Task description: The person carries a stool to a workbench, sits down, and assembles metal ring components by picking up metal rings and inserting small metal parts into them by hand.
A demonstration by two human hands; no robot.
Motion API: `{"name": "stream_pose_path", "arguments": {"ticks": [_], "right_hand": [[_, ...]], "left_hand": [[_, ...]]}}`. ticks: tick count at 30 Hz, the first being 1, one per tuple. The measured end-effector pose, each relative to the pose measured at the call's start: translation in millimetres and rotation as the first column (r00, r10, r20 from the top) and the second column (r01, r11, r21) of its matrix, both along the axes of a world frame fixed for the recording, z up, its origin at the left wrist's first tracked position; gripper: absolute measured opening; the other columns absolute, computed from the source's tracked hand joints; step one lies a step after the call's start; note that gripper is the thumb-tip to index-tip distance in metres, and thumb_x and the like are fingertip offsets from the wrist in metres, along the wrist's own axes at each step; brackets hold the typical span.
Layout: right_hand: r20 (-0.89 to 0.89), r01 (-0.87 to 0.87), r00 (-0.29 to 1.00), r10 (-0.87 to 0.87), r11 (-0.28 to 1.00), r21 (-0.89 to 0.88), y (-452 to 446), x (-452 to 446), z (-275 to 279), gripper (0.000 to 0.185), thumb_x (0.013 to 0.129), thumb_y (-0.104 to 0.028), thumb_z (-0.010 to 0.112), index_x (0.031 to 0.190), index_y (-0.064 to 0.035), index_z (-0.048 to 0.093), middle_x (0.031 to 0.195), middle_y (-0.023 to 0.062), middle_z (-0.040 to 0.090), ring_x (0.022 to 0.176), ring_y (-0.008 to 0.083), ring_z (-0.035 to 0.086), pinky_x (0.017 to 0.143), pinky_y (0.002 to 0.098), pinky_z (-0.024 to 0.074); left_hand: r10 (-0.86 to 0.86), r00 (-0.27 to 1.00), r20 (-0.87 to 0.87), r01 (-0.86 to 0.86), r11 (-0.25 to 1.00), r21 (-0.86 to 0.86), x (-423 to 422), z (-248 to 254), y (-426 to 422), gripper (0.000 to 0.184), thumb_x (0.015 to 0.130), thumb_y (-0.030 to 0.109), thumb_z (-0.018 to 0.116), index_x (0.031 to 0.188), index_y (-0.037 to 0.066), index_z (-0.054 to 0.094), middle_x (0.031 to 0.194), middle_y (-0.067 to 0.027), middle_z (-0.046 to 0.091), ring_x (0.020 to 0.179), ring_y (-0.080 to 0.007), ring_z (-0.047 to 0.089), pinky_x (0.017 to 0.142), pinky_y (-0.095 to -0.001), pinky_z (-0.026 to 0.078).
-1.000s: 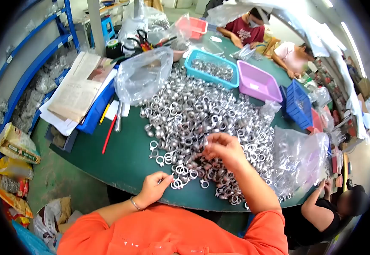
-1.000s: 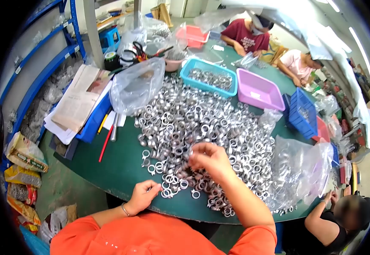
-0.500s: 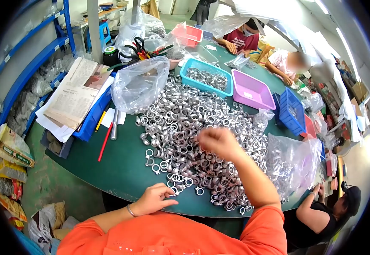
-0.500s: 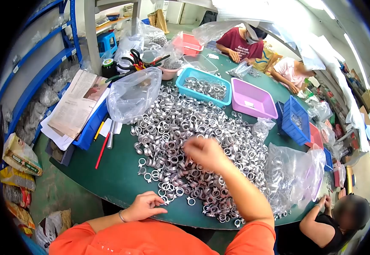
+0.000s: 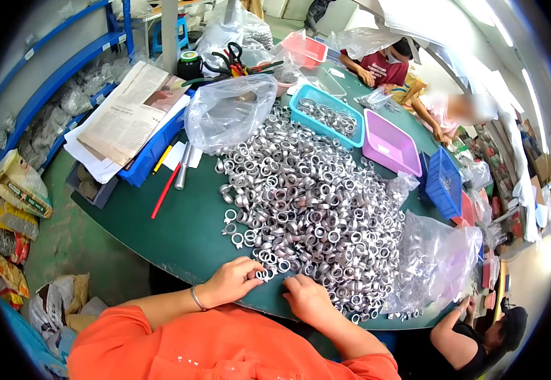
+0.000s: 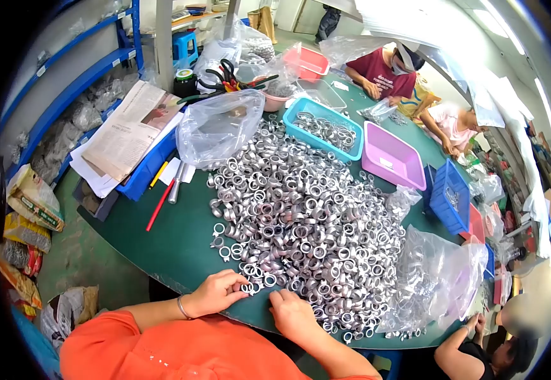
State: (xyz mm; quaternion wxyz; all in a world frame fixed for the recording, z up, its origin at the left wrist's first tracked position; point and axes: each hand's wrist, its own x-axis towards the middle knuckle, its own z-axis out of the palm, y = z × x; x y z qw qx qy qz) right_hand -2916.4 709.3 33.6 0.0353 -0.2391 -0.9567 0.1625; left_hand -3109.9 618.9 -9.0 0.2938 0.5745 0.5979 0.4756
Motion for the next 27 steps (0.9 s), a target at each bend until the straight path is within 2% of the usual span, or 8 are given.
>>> {"name": "stream_pose_path", "arguments": {"ticks": [3,7,9,11,15,19,21,27], "right_hand": [[0.009,0.045,0.999,-0.046,0.995,0.084,0,4,-13,0.016,0.072,-0.009,0.064,0.086,-0.006,0.057,0.073,0.0098,0.055,0.067,0.0287,0.058,0.058,0.0371,0.0489],[-0.326,0.08,0.926,-0.19,0.943,-0.322,-1,-4,-7,0.013,0.075,0.001,0.064,0.084,-0.0039,0.056,0.078,0.0093,0.06,0.071,0.0205,0.061,0.062,0.0305,0.0486],[-0.313,0.133,0.856,-0.411,0.76,-0.636,-12,-9,-8,0.015,0.078,-0.001,0.064,0.087,-0.0023,0.052,0.081,0.0085,0.06,0.078,0.0173,0.061,0.069,0.0282,0.049],[-0.362,-0.062,0.724,-0.588,0.467,-0.882,-24,-15,-15,0.02,0.079,0.003,0.063,0.093,-0.0027,0.049,0.088,0.0045,0.058,0.083,0.0117,0.057,0.074,0.0256,0.0473],[-0.475,-0.319,0.586,-0.656,0.352,-0.88,-38,-23,-22,0.03,0.078,0.013,0.058,0.099,-0.0032,0.044,0.094,0.0073,0.056,0.086,0.0124,0.055,0.076,0.0246,0.046],[-0.478,-0.32,0.568,-0.67,0.355,-0.878,-43,-19,-25,0.031,0.078,0.012,0.059,0.098,-0.0042,0.043,0.093,0.0076,0.056,0.084,0.0118,0.055,0.074,0.0235,0.0453],[-0.511,-0.254,0.582,-0.632,0.455,-0.853,-46,-17,-30,0.031,0.078,0.012,0.059,0.099,-0.0043,0.043,0.093,0.0075,0.056,0.083,0.0116,0.055,0.074,0.0229,0.045],[-0.387,-0.36,0.533,-0.752,0.212,-0.909,-46,-18,-27,0.026,0.082,0.012,0.053,0.101,-0.0023,0.041,0.093,0.0101,0.056,0.081,0.0131,0.057,0.072,0.0243,0.0497]], "left_hand": [[0.019,0.998,0.064,-0.018,1.0,-0.013,-2,3,-5,0.017,0.074,0.008,0.071,0.088,0.004,0.063,0.071,-0.0039,0.054,0.058,-0.0119,0.052,0.052,-0.0249,0.043],[0.011,0.975,0.22,0.016,0.993,-0.12,-2,2,-10,0.012,0.078,0.01,0.068,0.085,0.001,0.064,0.077,-0.0041,0.062,0.067,-0.0091,0.056,0.06,-0.0242,0.045],[-0.005,0.954,0.3,0.056,0.985,-0.163,-1,9,-12,0.012,0.081,0.011,0.065,0.085,0.0,0.063,0.08,-0.0031,0.064,0.074,-0.0087,0.057,0.064,-0.0243,0.046],[-0.037,0.9,0.434,0.076,0.994,-0.073,3,8,-13,0.011,0.084,0.01,0.062,0.087,0.0,0.063,0.074,0.0001,0.061,0.066,-0.0061,0.053,0.058,-0.0222,0.044],[0.01,0.766,0.643,0.218,0.937,-0.274,2,23,-18,0.009,0.087,0.009,0.058,0.091,0.002,0.062,0.069,0.004,0.054,0.053,-0.0003,0.038,0.045,-0.0163,0.029],[0.085,0.721,0.687,0.253,0.892,-0.375,4,29,-19,0.01,0.088,0.01,0.058,0.091,0.002,0.062,0.07,0.0044,0.053,0.053,-0.0002,0.036,0.044,-0.0163,0.028],[0.105,0.683,0.723,0.258,0.891,-0.373,6,29,-19,0.01,0.088,0.011,0.058,0.091,0.001,0.062,0.071,0.0035,0.054,0.053,-0.0006,0.036,0.044,-0.0165,0.028],[0.125,0.611,0.782,0.29,0.884,-0.367,9,19,-19,0.014,0.089,0.015,0.057,0.09,0.002,0.059,0.074,0.0005,0.055,0.054,-0.0007,0.038,0.044,-0.0156,0.029]]}}
